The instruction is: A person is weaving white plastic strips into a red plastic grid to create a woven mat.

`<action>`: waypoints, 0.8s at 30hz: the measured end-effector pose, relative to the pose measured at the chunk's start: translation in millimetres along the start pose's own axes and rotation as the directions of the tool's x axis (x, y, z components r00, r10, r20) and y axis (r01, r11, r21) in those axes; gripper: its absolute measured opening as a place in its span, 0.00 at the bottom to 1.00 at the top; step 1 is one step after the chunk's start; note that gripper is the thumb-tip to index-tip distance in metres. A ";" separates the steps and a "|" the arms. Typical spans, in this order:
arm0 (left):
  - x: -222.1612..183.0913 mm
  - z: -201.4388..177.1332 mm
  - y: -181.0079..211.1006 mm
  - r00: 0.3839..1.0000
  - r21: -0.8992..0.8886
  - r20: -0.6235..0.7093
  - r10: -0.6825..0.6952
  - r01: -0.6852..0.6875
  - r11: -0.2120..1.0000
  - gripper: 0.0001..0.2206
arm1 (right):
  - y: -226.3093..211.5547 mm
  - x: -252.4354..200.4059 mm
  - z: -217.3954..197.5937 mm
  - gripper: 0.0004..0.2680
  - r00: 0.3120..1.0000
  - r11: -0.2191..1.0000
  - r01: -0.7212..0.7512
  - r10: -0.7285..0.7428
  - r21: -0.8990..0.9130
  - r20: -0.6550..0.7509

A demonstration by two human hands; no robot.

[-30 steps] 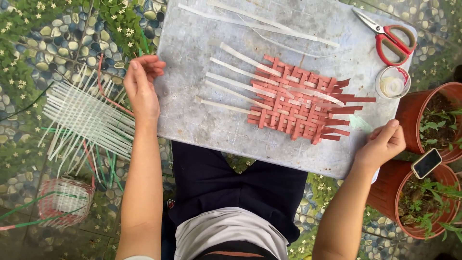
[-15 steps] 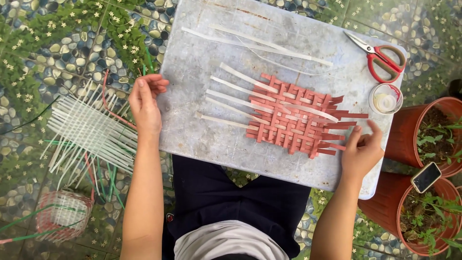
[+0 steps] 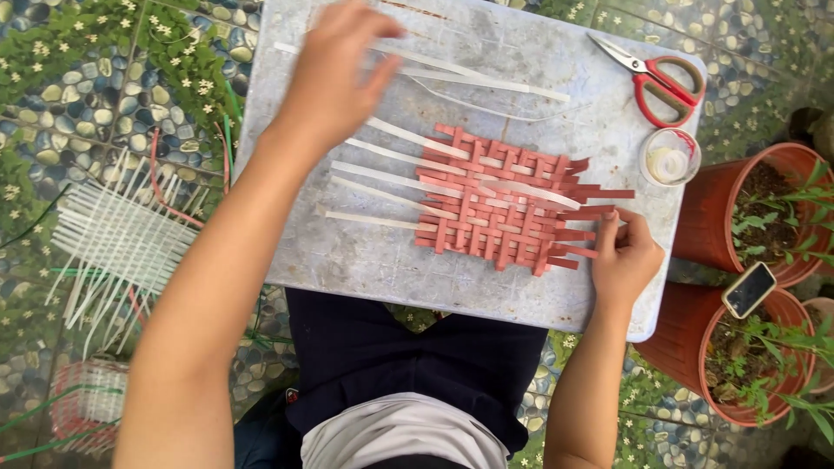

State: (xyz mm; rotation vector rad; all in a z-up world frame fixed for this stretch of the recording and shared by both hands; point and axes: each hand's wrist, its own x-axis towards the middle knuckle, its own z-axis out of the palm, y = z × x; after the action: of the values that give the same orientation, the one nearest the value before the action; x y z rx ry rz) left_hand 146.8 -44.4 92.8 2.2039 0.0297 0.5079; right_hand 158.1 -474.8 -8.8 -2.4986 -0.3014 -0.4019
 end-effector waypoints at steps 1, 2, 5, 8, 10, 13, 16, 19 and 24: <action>16.0 21.5 -9.3 0.976 0.273 0.179 0.121 -0.167 0.947 0.11 | -2.6 1.6 -0.9 0.07 1.000 1.000 -0.014 0.014 0.021 -0.003; 32.2 43.9 -17.3 0.910 0.488 0.373 0.182 -0.359 0.795 0.15 | -4.6 3.5 -2.4 0.07 1.000 0.999 -0.027 0.028 0.042 -0.006; 53.7 103.4 -59.9 0.827 0.678 0.561 -0.031 -0.438 0.590 0.26 | -1.5 2.3 -1.7 0.09 0.998 0.997 -0.056 0.057 0.054 -0.007; 62.7 117.1 -69.3 0.779 0.667 0.617 -0.114 -0.441 0.600 0.31 | -6.9 3.5 -8.3 0.11 0.999 0.994 -0.032 0.033 0.109 -0.008; 61.3 116.2 -85.1 0.794 0.673 0.608 -0.007 -0.510 0.536 0.20 | -9.4 4.9 -8.9 0.11 0.999 0.989 -0.049 0.051 0.138 -0.015; 56.2 115.0 -86.0 0.817 0.719 0.577 0.022 -0.520 0.462 0.15 | -15.2 4.0 -16.3 0.12 0.996 0.980 -0.090 0.093 0.178 -0.009; 59.4 110.9 -90.5 0.846 0.769 0.529 -0.060 -0.448 0.456 0.19 | -18.5 5.7 -17.4 0.13 0.994 0.974 -0.110 0.114 0.200 -0.007; 55.6 112.8 -96.4 0.867 0.784 0.495 -0.055 -0.418 0.459 0.21 | -17.3 5.2 -17.3 0.13 0.995 0.971 -0.089 0.095 0.223 -0.017; 42.5 109.5 -93.7 0.862 0.781 0.495 0.109 -0.496 0.380 0.19 | -13.5 1.9 -16.9 0.13 0.997 0.969 -0.061 0.072 0.241 -0.036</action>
State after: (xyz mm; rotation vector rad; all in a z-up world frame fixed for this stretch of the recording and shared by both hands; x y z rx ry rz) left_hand 240.4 -58.2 -23.9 3.4110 -0.4436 0.2630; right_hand 152.1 -473.5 12.1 -2.2535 -0.2329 -0.3696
